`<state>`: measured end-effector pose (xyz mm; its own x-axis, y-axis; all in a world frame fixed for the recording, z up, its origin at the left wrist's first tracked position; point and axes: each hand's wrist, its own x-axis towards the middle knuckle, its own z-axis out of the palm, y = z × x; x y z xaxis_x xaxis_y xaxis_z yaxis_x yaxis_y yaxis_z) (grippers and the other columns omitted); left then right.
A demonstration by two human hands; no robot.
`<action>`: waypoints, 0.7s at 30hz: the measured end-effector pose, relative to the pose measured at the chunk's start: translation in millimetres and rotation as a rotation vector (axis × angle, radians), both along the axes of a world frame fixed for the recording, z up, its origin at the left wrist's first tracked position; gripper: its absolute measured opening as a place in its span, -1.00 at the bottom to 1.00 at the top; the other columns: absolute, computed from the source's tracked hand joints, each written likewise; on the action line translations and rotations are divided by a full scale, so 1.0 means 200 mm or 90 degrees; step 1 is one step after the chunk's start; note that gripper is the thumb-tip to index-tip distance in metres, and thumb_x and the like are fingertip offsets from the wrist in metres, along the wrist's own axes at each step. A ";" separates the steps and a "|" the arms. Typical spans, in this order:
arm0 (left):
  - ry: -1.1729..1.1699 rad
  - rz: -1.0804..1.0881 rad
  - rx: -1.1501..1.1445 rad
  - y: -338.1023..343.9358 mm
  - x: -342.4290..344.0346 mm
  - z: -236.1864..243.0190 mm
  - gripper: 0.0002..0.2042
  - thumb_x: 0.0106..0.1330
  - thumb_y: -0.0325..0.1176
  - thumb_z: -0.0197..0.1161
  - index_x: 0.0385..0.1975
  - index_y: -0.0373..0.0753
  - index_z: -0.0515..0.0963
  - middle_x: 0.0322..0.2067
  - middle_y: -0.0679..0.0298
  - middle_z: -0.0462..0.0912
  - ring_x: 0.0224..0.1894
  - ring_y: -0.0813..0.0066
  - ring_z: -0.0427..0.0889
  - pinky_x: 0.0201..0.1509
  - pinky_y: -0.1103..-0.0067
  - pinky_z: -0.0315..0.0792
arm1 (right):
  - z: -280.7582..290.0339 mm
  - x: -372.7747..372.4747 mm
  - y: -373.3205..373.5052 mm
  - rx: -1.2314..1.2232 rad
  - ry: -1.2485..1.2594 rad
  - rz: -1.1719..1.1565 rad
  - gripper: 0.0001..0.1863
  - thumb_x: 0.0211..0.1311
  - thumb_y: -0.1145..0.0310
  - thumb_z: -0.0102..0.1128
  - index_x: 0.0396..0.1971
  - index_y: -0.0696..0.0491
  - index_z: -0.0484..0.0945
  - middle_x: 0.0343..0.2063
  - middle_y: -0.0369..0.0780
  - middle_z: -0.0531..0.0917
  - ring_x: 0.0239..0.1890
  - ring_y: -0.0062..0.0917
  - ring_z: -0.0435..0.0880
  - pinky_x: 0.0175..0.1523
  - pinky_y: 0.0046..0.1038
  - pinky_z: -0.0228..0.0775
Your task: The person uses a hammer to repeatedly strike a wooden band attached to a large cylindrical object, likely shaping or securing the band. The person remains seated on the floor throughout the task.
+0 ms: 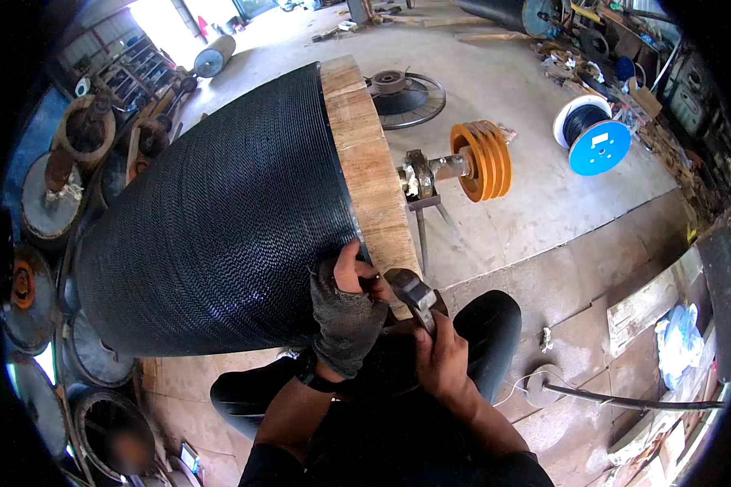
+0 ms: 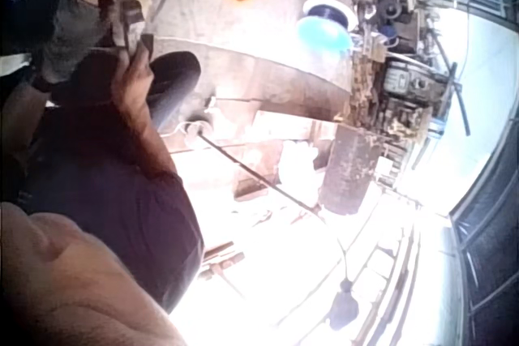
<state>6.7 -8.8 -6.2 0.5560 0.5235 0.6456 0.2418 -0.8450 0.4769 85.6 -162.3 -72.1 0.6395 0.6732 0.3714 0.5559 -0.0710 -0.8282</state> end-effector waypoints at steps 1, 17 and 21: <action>0.006 0.006 -0.004 0.00 0.01 0.00 -0.31 -0.01 -0.54 0.35 0.22 -0.35 0.28 -0.37 0.27 0.55 -0.29 0.32 0.54 -0.09 0.32 0.41 | 0.03 0.00 0.00 -0.033 -0.028 0.003 -0.70 0.32 0.41 0.16 -0.06 0.24 0.38 -0.45 0.10 0.60 -0.41 0.07 0.64 -0.36 -0.12 0.49; 0.134 -0.021 0.021 -0.15 -0.23 -0.15 -0.34 0.19 -0.42 0.32 0.31 -0.33 0.23 0.01 0.03 0.49 0.06 0.20 0.50 0.10 0.21 0.40 | 0.05 0.03 -0.03 0.074 -0.077 -0.014 -0.79 0.31 0.45 0.05 -0.14 0.25 0.40 -0.43 0.10 0.62 -0.46 0.00 0.66 -0.37 -0.20 0.52; 0.487 -0.199 -0.136 -0.29 -0.40 -0.36 -0.45 0.36 -0.32 0.18 0.34 -0.22 0.25 0.21 0.10 0.40 0.30 0.30 0.36 0.30 0.27 0.35 | 0.08 0.02 0.05 -0.099 -0.058 -0.002 -0.82 0.35 0.41 0.02 -0.21 0.23 0.40 -0.48 0.05 0.60 -0.47 -0.05 0.64 -0.39 -0.21 0.47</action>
